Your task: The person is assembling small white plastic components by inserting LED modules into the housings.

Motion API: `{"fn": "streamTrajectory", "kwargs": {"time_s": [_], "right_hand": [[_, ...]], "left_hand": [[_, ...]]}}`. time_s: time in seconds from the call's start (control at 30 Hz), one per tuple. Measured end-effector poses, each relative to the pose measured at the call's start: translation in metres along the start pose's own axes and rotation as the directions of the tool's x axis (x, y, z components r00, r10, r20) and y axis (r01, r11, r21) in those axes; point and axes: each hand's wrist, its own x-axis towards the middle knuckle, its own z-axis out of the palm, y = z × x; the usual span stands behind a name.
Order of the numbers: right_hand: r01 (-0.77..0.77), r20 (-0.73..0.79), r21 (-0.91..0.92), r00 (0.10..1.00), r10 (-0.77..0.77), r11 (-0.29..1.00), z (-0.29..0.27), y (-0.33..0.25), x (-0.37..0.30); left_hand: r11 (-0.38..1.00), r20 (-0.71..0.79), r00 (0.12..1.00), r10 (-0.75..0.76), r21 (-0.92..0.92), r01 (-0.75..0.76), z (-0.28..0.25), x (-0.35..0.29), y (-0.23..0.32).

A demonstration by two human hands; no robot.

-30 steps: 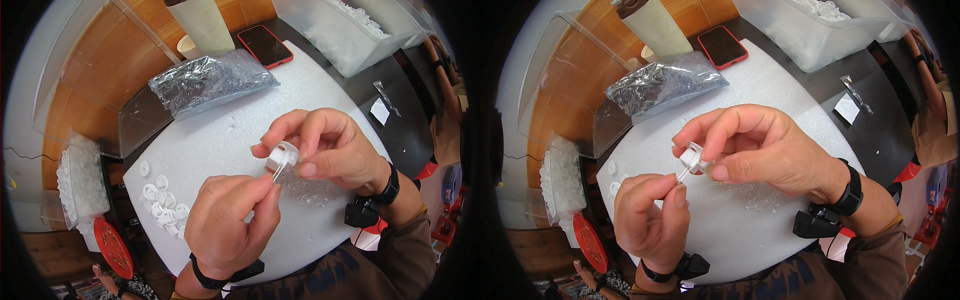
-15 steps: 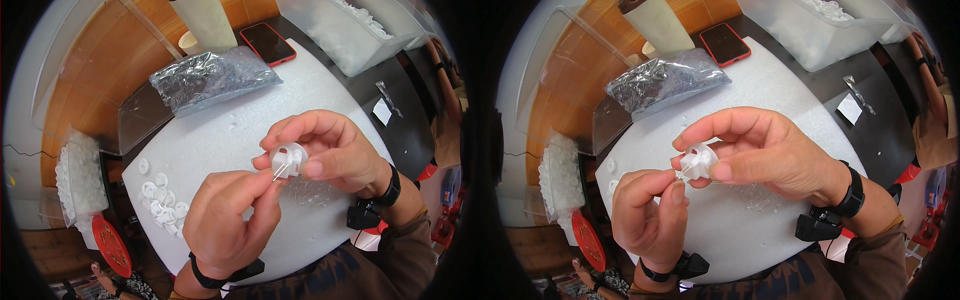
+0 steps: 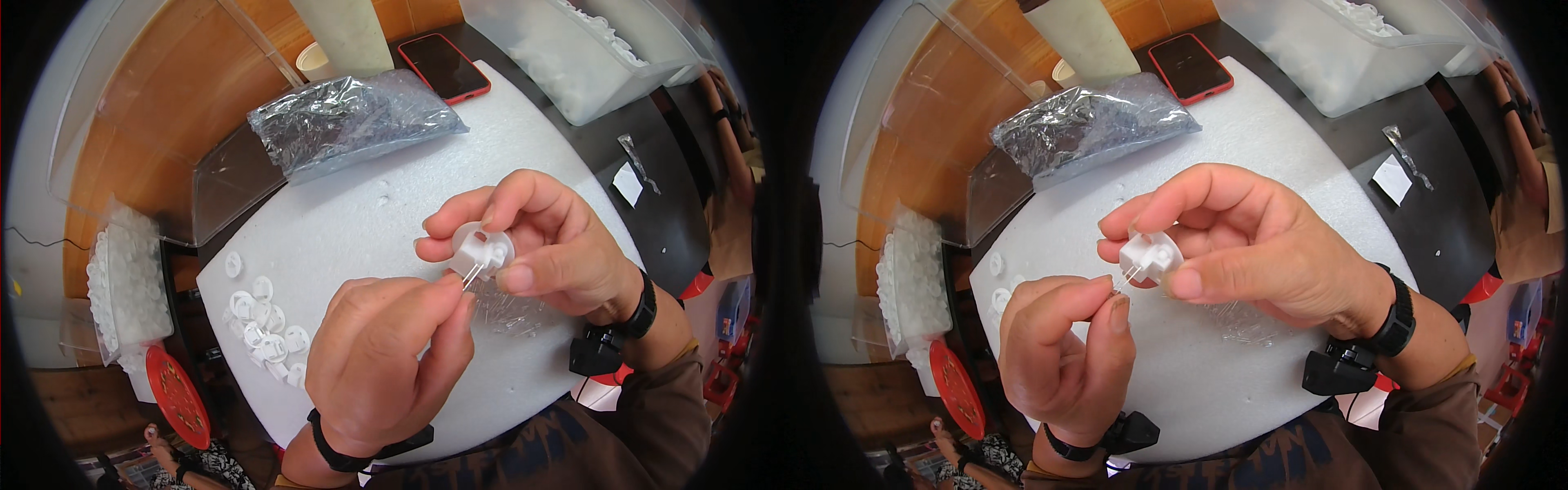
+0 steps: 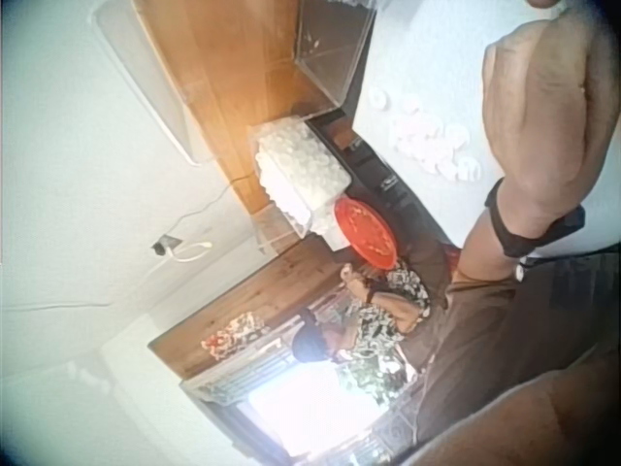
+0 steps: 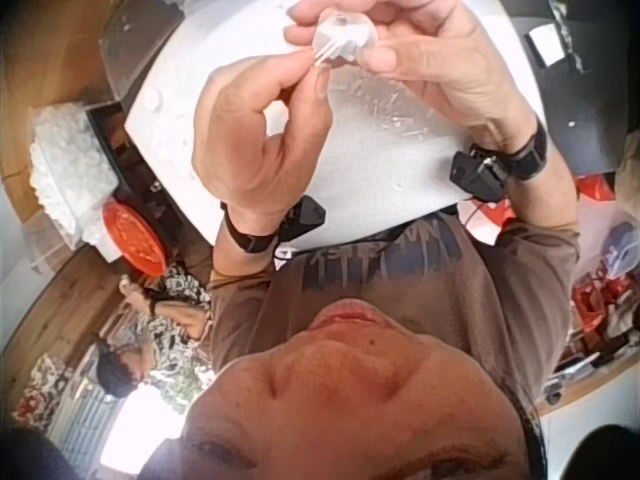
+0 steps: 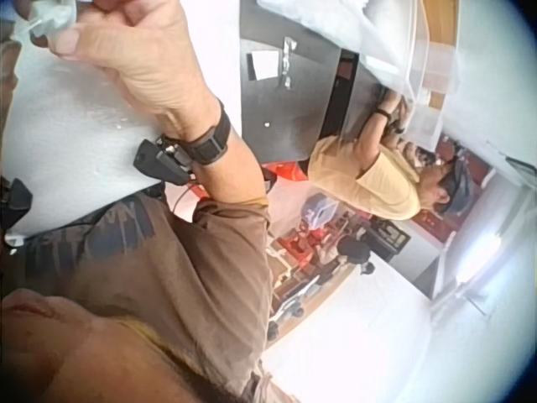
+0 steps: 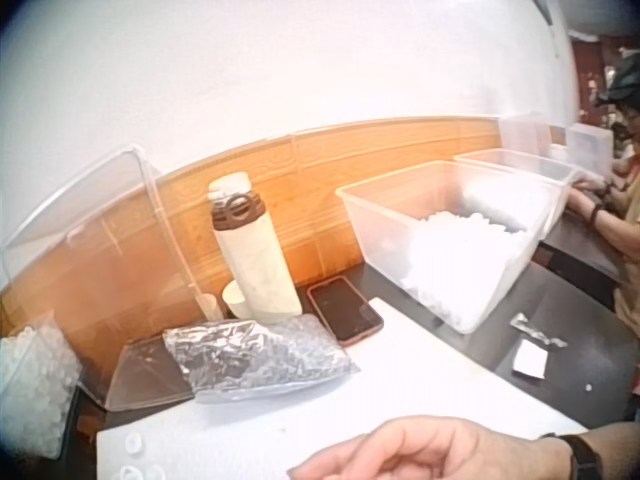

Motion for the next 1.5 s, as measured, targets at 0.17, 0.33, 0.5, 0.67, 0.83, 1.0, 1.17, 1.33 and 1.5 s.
{"fn": "streamTrajectory", "kwargs": {"time_s": [0.17,0.33,0.5,0.67,0.83,1.0,1.17,1.33,1.5], "right_hand": [[0.032,0.025,-0.035,0.999,-0.031,0.999,-0.001,0.000,0.001],[0.053,0.036,-0.061,0.998,-0.051,0.997,-0.001,0.001,0.000],[0.069,0.041,-0.070,0.997,-0.066,0.995,-0.002,0.002,0.001],[0.053,0.025,-0.077,0.998,-0.051,0.996,-0.001,0.000,0.001],[0.102,0.035,-0.163,0.995,-0.098,0.981,0.000,0.002,0.000],[0.135,0.030,-0.203,0.991,-0.132,0.970,0.001,0.002,-0.002],[0.022,-0.068,-0.113,0.997,-0.029,0.993,0.005,-0.004,-0.001],[-0.087,-0.054,-0.075,0.995,0.083,0.993,0.010,-0.008,-0.002],[-0.111,-0.057,-0.063,0.993,0.107,0.992,0.011,-0.006,-0.003]], "left_hand": [[1.000,0.004,1.000,0.016,0.004,-0.016,0.000,0.000,0.001],[0.999,-0.006,0.999,0.034,0.016,-0.034,0.001,0.000,-0.001],[1.000,0.002,1.000,0.025,0.014,-0.025,0.000,0.000,-0.001],[0.999,0.004,1.000,0.030,0.023,-0.030,0.001,0.000,-0.001],[0.998,0.025,0.998,0.051,0.043,-0.052,0.001,-0.002,0.000],[0.995,0.030,0.996,0.079,0.061,-0.080,-0.001,0.001,0.000],[0.999,0.026,1.000,0.001,0.040,-0.002,-0.002,-0.002,0.001],[0.993,-0.067,0.993,-0.097,-0.068,0.093,0.002,-0.004,-0.002],[0.995,-0.050,0.996,-0.075,-0.069,0.071,0.004,-0.003,-0.007]]}}
